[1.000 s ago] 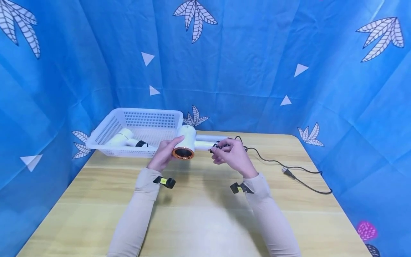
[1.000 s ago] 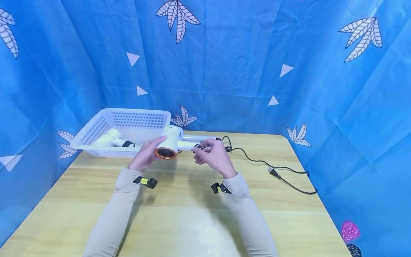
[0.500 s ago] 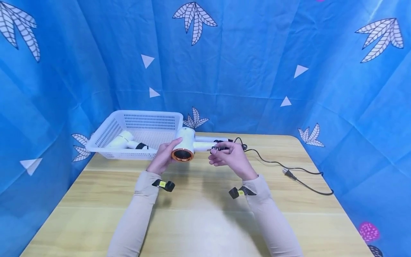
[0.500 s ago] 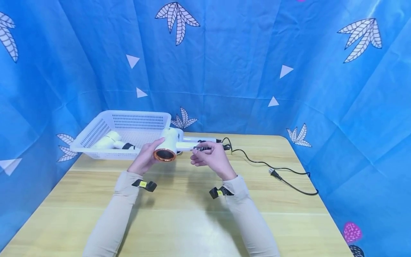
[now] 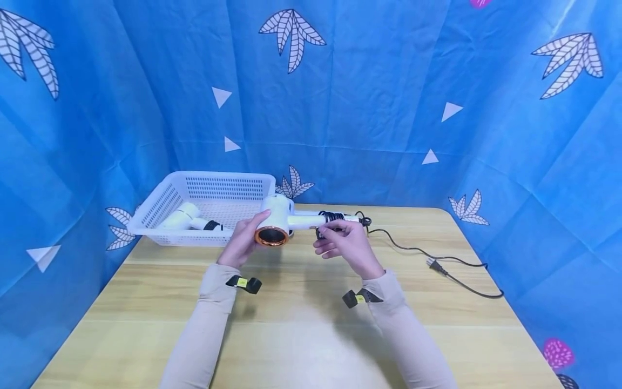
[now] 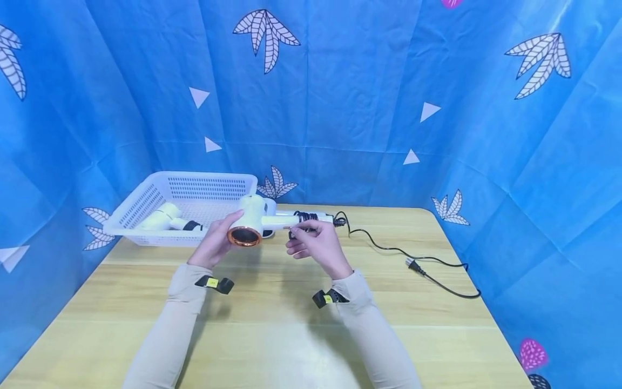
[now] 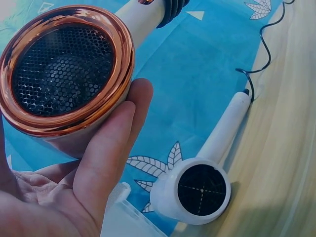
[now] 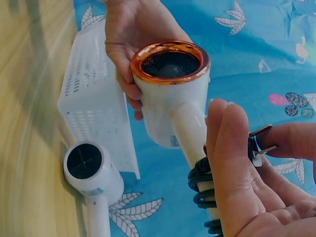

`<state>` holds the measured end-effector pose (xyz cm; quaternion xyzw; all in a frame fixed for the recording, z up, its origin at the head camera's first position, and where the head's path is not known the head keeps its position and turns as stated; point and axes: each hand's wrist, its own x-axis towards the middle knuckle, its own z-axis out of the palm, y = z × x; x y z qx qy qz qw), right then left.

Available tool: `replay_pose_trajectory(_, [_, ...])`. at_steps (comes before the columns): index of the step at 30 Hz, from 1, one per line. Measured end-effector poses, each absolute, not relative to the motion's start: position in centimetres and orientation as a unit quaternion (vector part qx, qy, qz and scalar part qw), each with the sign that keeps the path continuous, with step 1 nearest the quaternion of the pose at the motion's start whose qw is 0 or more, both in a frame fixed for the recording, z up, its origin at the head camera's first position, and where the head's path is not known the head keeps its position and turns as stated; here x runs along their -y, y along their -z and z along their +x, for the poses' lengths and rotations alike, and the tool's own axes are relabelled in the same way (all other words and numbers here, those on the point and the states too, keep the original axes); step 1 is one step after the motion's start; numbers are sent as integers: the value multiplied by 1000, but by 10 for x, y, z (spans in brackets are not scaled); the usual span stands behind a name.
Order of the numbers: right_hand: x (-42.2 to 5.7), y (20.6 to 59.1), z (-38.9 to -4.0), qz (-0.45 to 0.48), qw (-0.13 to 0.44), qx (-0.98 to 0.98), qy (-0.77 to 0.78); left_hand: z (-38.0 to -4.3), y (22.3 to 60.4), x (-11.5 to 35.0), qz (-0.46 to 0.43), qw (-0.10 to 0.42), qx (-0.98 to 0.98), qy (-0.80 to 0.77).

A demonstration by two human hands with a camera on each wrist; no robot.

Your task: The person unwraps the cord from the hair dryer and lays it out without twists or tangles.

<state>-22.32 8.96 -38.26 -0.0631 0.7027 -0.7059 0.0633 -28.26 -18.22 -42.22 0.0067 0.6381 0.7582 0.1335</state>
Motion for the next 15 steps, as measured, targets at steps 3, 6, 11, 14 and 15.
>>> replay_pose_trajectory(3, [-86,383,-221,-70,67,-709,699,-282,420,184,4,129,-637,-760])
replay_pose_trajectory(6, [-84,385,-220,-78,71,-714,692,-281,418,185,0,124,-635,-762])
replay_pose_trajectory(11, [-79,388,-218,-83,68,-717,689,-280,416,186,-2,122,-635,-763])
replay_pose_trajectory(14, [-77,391,-219,-88,66,-715,690,-280,415,187,-1,123,-637,-761])
replay_pose_trajectory(15, [-76,392,-219,-89,65,-715,690,-281,415,187,0,123,-637,-761])
